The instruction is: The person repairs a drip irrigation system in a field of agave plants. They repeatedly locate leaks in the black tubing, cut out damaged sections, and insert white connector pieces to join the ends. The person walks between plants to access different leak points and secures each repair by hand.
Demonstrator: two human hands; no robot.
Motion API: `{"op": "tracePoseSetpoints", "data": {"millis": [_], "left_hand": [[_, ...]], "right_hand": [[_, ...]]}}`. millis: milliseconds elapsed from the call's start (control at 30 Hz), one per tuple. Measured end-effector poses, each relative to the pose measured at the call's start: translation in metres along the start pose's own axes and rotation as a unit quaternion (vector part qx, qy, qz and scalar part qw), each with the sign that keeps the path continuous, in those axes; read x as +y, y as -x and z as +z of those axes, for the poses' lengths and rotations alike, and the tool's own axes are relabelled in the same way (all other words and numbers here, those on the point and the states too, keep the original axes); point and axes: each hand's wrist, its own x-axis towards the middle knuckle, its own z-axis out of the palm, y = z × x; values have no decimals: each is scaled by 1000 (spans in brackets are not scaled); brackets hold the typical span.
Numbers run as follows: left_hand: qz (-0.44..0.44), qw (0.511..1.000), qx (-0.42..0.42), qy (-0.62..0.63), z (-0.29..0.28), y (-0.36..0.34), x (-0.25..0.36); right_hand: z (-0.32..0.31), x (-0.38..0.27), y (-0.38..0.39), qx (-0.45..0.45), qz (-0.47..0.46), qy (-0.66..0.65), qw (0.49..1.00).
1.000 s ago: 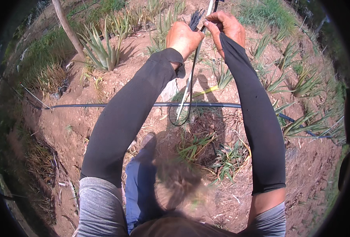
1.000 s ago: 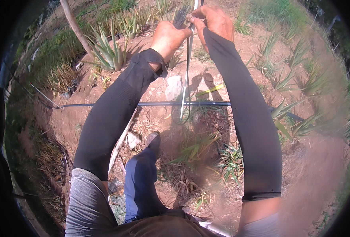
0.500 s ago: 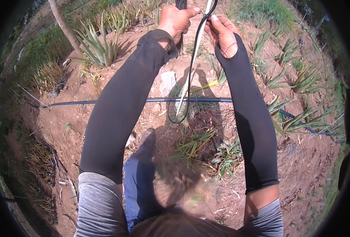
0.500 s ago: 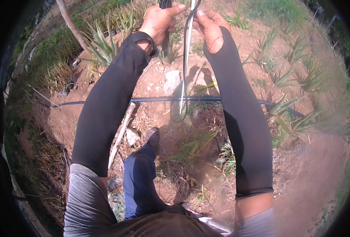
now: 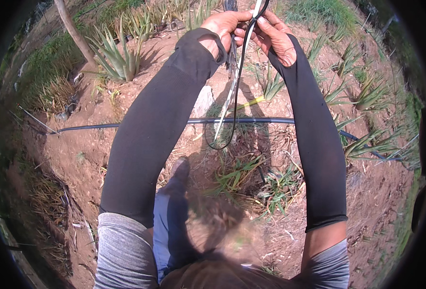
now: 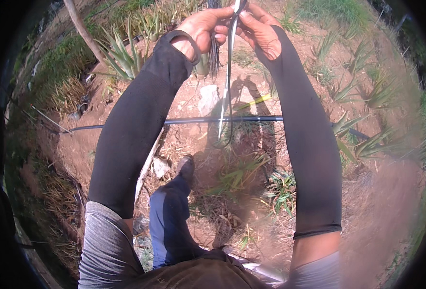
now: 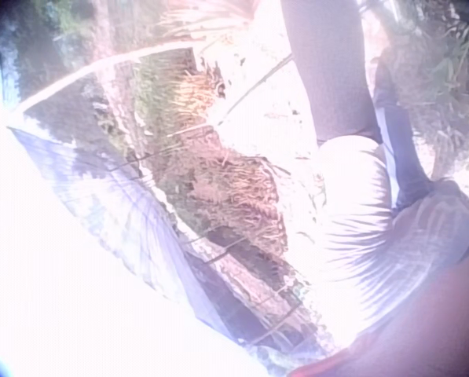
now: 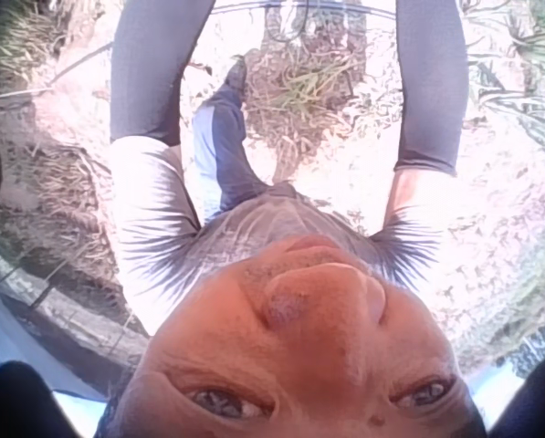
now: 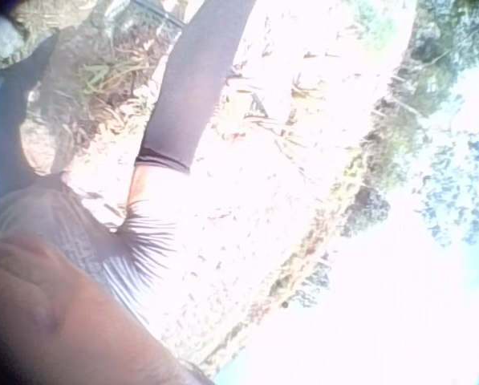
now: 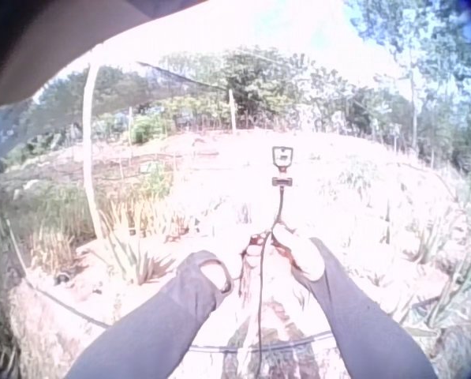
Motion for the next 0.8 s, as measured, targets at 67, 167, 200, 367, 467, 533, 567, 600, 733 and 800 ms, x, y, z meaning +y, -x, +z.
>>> {"op": "tracePoseSetpoints", "data": {"millis": [67,167,200,367,467,533,567,600,733,800], "left_hand": [[-6,1000,16,0,4,2,1],[-29,999,-27,-32,4,10,5],[-26,999,-19,-8,2,8,4],[142,989,40,-15,6,7,-15],[270,951,29,-148,17,33,-3],[392,864,16,-315,18,29,-2],[409,843,34,-349,16,27,-3],[424,820,50,-381,16,25,-4],[384,822,62,-417,11,30,2],[398,814,69,-417,5,24,1]], "right_hand": [[-1,-5,0,-6,-3,49,999],[-3,-6,1,-8,-15,78,997],[-2,-6,1,-9,-19,81,996],[-4,1,1,99,-1,105,990],[-13,1,5,119,11,117,986],[-18,-4,4,78,19,127,989],[-17,-5,2,56,23,130,990],[-17,-5,2,67,22,142,987],[25,-9,12,131,-20,130,983],[48,-20,29,166,47,133,976]]}}
